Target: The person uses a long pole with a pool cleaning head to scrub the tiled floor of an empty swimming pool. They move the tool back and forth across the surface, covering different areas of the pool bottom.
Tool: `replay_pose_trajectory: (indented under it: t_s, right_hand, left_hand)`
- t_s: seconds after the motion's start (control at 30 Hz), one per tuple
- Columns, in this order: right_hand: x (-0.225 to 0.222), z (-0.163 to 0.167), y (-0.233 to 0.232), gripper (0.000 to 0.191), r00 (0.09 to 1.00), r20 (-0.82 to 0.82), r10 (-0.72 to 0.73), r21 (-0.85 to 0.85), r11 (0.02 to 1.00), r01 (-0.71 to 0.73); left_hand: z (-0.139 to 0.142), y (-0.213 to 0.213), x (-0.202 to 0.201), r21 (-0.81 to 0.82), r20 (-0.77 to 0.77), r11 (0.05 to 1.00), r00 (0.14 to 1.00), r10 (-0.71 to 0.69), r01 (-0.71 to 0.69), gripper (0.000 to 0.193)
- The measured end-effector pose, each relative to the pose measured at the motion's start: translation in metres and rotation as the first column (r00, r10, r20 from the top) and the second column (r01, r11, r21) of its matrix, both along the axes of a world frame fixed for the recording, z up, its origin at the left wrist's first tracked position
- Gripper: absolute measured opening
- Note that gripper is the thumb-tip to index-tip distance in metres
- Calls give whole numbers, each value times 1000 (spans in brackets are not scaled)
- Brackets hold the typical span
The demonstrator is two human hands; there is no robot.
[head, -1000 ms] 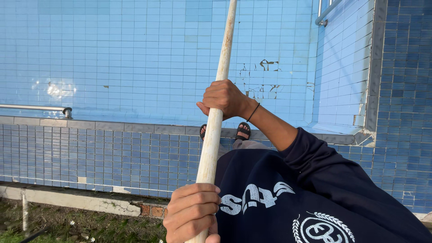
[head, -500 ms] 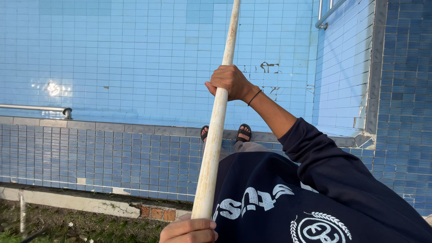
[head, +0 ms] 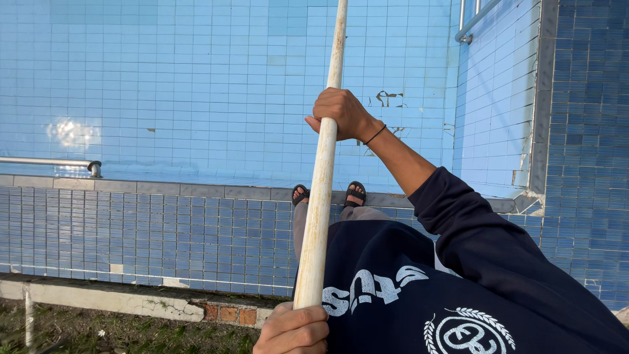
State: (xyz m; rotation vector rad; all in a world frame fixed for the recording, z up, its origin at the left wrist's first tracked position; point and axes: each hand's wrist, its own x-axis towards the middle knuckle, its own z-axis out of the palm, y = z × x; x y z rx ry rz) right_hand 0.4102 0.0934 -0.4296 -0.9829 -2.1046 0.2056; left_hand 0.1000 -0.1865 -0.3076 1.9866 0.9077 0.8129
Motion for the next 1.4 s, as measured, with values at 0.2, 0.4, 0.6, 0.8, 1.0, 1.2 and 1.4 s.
replay_pose_trajectory:
  t_s: [0.2, 0.4, 0.6, 0.8, 1.0, 1.2, 1.4]
  right_hand:
    - [-25, 20, -14, 41, 999, -16, 46, -3, 999, -46]
    - [-76, 61, -16, 31, 995, -73, 61, 0, 998, -61]
    - [-131, 85, -24, 18, 985, -2, -171, -71, 983, 171]
    - [-172, 97, -27, 58, 915, -31, -401, -313, 874, 372]
    - [-194, 103, -40, 46, 733, -161, -661, -669, 619, 412]
    - [-197, 92, -74, 61, 629, -126, -767, -858, 402, 319]
    - [-180, 77, -145, 83, 517, -261, -815, -928, 359, 97]
  left_hand:
    - [63, 65, 18, -121, 238, 993, 971, 32, -3, 20]
    - [102, 145, 19, 474, 479, 878, 817, -320, 66, 28]
    - [86, 180, -32, 626, 381, 753, 764, -521, 201, 30]
    - [71, 215, -57, 707, 425, 690, 687, -589, 154, 35]
    - [33, 240, -59, 749, 415, 644, 648, -639, 155, 42]
    - [11, 249, -41, 770, 405, 613, 608, -683, 175, 47]
    - [-10, 260, -31, 760, 427, 625, 587, -688, 179, 43]
